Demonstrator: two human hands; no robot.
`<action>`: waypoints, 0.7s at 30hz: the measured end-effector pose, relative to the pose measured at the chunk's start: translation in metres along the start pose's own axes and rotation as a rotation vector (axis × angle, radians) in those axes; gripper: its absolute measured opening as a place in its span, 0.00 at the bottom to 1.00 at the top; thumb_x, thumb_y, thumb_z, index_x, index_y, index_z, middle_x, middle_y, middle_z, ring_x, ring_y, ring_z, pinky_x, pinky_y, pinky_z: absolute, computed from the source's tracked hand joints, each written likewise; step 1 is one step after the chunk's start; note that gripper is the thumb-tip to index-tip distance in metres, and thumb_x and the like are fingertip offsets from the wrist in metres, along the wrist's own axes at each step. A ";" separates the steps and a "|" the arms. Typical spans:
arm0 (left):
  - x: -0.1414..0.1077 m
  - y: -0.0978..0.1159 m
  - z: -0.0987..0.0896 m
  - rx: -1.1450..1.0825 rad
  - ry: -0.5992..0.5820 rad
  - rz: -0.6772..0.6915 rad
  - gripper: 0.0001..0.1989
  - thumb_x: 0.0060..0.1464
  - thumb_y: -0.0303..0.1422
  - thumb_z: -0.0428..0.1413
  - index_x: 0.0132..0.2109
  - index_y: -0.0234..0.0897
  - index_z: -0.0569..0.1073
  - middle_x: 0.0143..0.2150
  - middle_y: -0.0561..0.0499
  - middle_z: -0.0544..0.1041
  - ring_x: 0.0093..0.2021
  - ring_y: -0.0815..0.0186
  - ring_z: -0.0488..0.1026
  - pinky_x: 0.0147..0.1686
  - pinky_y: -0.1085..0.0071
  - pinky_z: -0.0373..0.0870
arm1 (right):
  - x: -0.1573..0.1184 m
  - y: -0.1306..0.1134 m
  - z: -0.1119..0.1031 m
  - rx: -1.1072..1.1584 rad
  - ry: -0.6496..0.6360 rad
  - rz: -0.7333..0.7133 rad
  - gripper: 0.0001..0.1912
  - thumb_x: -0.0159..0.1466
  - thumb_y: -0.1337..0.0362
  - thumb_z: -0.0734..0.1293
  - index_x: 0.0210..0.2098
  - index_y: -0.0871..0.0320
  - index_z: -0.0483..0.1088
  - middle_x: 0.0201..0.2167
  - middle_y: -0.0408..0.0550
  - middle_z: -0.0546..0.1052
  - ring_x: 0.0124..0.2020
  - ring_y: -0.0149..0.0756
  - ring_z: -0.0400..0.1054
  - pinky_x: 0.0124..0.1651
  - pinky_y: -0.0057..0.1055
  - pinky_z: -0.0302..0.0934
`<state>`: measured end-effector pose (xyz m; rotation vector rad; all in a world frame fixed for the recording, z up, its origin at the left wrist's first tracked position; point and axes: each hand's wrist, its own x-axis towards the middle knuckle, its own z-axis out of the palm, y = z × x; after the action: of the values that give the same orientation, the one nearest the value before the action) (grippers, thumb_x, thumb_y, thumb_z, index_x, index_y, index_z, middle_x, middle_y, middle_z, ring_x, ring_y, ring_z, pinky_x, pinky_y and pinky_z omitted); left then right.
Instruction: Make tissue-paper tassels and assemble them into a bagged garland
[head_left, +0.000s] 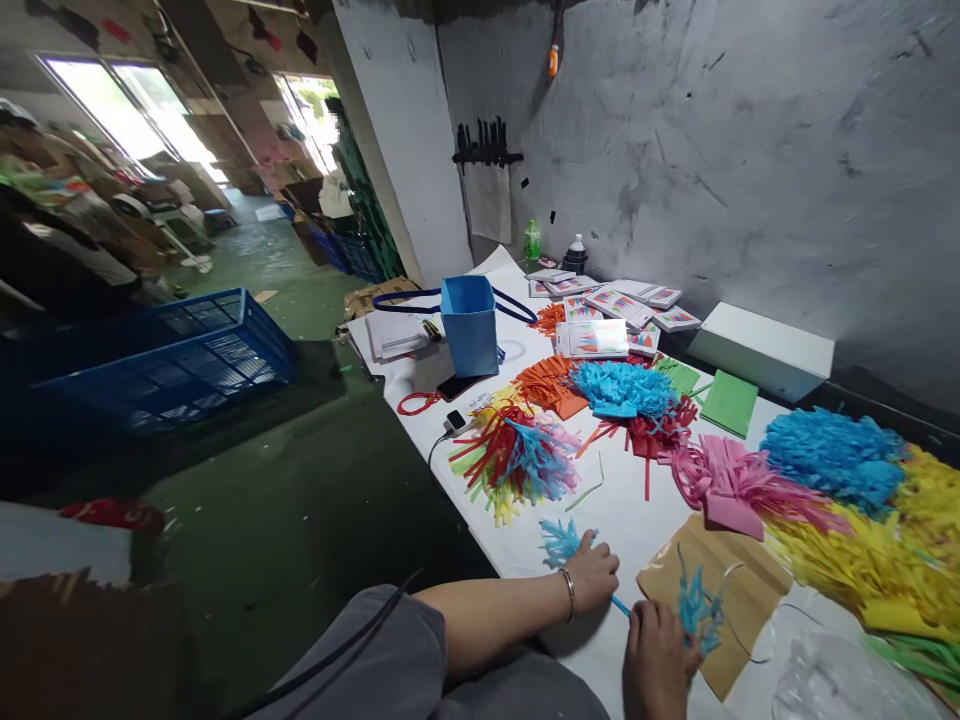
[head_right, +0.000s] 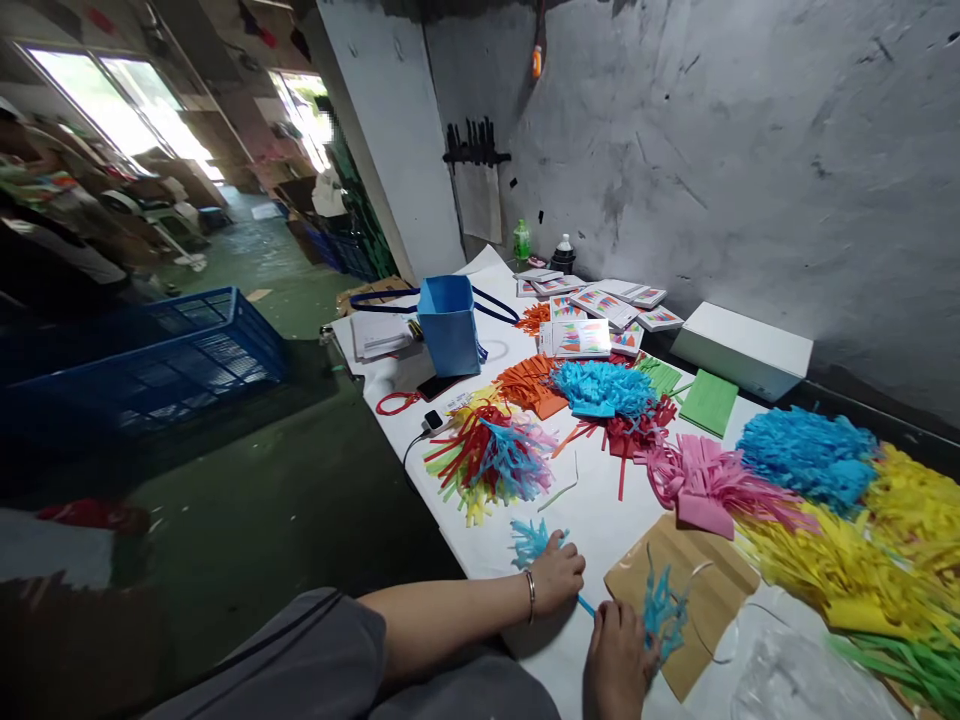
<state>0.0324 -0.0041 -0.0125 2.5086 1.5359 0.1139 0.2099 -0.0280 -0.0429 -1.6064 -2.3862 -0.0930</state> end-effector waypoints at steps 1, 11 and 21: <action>-0.004 -0.001 0.000 -0.010 -0.004 0.062 0.10 0.60 0.29 0.51 0.34 0.38 0.76 0.37 0.50 0.75 0.43 0.61 0.66 0.53 0.53 0.50 | -0.002 0.002 0.003 0.033 0.004 -0.047 0.14 0.65 0.66 0.55 0.37 0.54 0.73 0.39 0.52 0.76 0.42 0.47 0.68 0.52 0.50 0.46; 0.012 -0.003 -0.001 -0.253 -0.092 0.045 0.08 0.54 0.26 0.55 0.29 0.35 0.76 0.37 0.45 0.78 0.43 0.59 0.70 0.49 0.59 0.56 | -0.003 0.004 0.014 0.126 0.103 -0.247 0.13 0.66 0.66 0.57 0.42 0.55 0.72 0.39 0.52 0.78 0.42 0.47 0.70 0.56 0.53 0.43; -0.009 -0.007 -0.024 -1.050 -0.285 -0.384 0.19 0.48 0.50 0.57 0.35 0.40 0.81 0.26 0.54 0.78 0.25 0.69 0.68 0.26 0.74 0.62 | 0.015 0.016 -0.030 0.285 0.286 -0.441 0.11 0.63 0.65 0.62 0.42 0.50 0.73 0.35 0.45 0.81 0.38 0.44 0.73 0.54 0.49 0.47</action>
<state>0.0180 -0.0056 0.0098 1.3387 1.3011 0.3687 0.2251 -0.0138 -0.0117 -0.8631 -2.3528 -0.0574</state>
